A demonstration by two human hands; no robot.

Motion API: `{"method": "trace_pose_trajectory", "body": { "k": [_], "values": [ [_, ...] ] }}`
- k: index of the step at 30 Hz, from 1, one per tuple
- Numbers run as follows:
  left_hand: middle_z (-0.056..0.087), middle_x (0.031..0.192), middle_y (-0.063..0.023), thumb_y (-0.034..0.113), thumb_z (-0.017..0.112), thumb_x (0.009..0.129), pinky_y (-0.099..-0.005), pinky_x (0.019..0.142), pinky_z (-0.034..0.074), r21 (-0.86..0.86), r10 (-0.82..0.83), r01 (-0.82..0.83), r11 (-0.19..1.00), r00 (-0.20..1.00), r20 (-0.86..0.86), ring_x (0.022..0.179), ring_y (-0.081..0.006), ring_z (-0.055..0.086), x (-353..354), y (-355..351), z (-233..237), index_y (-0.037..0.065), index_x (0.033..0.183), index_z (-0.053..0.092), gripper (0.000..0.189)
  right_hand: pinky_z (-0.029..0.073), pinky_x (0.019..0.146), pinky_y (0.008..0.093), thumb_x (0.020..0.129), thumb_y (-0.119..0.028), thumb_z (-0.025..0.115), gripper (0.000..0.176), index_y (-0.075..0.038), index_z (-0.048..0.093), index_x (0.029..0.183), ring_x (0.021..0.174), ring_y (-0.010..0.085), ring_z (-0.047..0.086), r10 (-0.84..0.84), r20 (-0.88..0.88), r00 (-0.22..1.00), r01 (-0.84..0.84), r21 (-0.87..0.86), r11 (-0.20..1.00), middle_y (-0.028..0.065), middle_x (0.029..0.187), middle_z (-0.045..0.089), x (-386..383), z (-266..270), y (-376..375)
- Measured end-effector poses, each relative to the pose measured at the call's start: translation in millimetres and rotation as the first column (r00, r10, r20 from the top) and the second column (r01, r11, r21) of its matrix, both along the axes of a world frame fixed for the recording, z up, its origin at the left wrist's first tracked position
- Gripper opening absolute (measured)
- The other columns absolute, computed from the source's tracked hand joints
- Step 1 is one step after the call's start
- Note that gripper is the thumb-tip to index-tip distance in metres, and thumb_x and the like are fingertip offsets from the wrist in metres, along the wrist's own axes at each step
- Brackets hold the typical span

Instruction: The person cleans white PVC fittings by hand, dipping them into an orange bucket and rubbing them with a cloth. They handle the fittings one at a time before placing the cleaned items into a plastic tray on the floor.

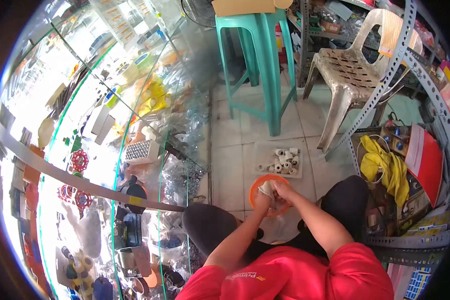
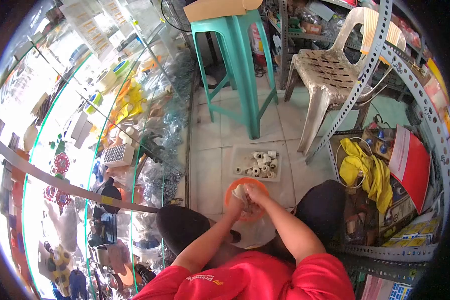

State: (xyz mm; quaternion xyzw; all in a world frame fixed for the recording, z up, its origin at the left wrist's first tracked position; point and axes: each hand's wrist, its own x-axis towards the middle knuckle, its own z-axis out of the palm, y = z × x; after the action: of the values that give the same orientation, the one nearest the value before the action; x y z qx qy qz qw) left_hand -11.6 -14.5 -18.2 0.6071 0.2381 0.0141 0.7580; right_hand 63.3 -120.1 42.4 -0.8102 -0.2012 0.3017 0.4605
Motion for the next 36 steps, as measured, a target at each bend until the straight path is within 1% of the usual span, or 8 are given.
{"method": "trace_pose_trajectory", "body": {
  "k": [2,8,14,18,20,28,33,36],
  "values": [
    [0.052,0.104,-0.0058,0.032,0.045,0.085,-0.0300,0.078,0.041,0.204,0.062,-0.060,0.977,0.998,-0.002,0.094,-0.0163,0.050,-6.7,-11.4,37.3,0.005,0.112,0.044,0.038,0.040,0.079,0.0367,0.083,-0.029,0.045,0.036,-0.003,0.047,0.108,0.089,0.0272,0.053,-0.071,0.088,0.994,0.070,0.012,0.997,0.0149,0.095,0.055,-10.6,5.4,-0.1],
    [0.058,0.089,-0.0038,0.020,0.049,0.080,-0.0297,0.076,0.042,-0.503,-0.106,0.025,0.864,0.986,-0.132,0.088,-0.0189,0.055,-8.0,10.6,79.7,0.005,0.098,0.052,0.023,0.040,0.078,0.0378,0.078,-0.026,0.051,0.035,-0.003,0.044,0.104,0.090,0.0306,0.052,0.098,0.538,0.837,-0.106,-0.017,0.994,0.0156,0.097,0.052,-42.0,38.3,-8.7],
    [0.059,0.086,-0.0088,0.020,0.045,0.080,-0.0330,0.066,0.046,0.471,0.053,-0.116,0.874,0.988,0.146,0.078,-0.0260,0.057,-4.6,-8.3,16.9,0.006,0.097,0.053,0.023,0.037,0.080,0.0403,0.078,-0.029,0.050,0.034,-0.004,0.048,0.101,0.090,0.0332,0.051,-0.241,0.400,0.884,0.179,0.186,0.966,0.0183,0.093,0.054,-35.8,7.3,-0.1],
    [0.058,0.091,-0.0114,0.019,0.042,0.081,-0.0329,0.069,0.045,0.551,0.073,-0.218,0.806,0.959,0.273,0.081,-0.0281,0.055,-2.7,-19.8,-15.9,0.006,0.099,0.052,0.024,0.038,0.079,0.0408,0.079,-0.027,0.049,0.032,-0.004,0.048,0.101,0.091,0.0347,0.050,-0.339,0.144,0.930,0.337,0.035,0.941,0.0178,0.095,0.053,-33.1,-17.7,3.4],
    [0.056,0.096,-0.0112,0.020,0.040,0.083,-0.0330,0.073,0.044,0.282,-0.019,0.055,0.958,0.991,-0.131,0.087,-0.0262,0.054,-6.5,-4.2,2.9,0.007,0.100,0.052,0.025,0.037,0.079,0.0406,0.080,-0.027,0.048,0.033,-0.004,0.045,0.103,0.095,0.0349,0.047,-0.252,0.170,0.953,0.257,-0.006,0.967,0.0183,0.098,0.051,-39.2,7.6,3.8],
    [0.055,0.095,-0.0089,0.029,0.034,0.087,-0.0373,0.071,0.047,-0.617,-0.017,-0.069,0.784,0.991,-0.133,0.081,-0.0227,0.056,-2.0,8.7,61.1,0.008,0.104,0.049,0.031,0.039,0.077,0.0399,0.079,-0.026,0.051,0.034,-0.003,0.043,0.104,0.095,0.0371,0.046,0.032,0.633,0.773,-0.088,0.057,0.995,0.0191,0.100,0.050,-37.8,25.8,-4.0],
    [0.055,0.096,-0.0071,0.029,0.035,0.088,-0.0369,0.073,0.048,-0.674,-0.012,-0.061,0.736,0.995,-0.103,0.082,-0.0217,0.056,1.1,3.5,29.2,0.008,0.103,0.049,0.029,0.042,0.063,0.0359,0.082,-0.039,0.045,0.038,-0.005,0.045,0.099,0.070,0.0273,0.052,-0.404,0.088,0.911,0.395,0.104,0.913,0.0106,0.078,0.055,-12.6,-37.5,-5.1],
    [0.054,0.094,-0.0060,0.027,0.038,0.088,-0.0363,0.073,0.048,-0.748,0.019,-0.082,0.659,0.996,-0.093,0.083,-0.0203,0.055,1.1,4.7,24.0,0.007,0.103,0.049,0.027,0.035,0.044,0.0286,0.083,-0.050,0.039,0.042,-0.009,0.047,0.087,0.050,0.0152,0.044,-0.486,-0.561,0.670,0.605,0.032,0.796,0.0034,0.062,0.047,-5.7,-16.0,-20.1]
  ]
}}
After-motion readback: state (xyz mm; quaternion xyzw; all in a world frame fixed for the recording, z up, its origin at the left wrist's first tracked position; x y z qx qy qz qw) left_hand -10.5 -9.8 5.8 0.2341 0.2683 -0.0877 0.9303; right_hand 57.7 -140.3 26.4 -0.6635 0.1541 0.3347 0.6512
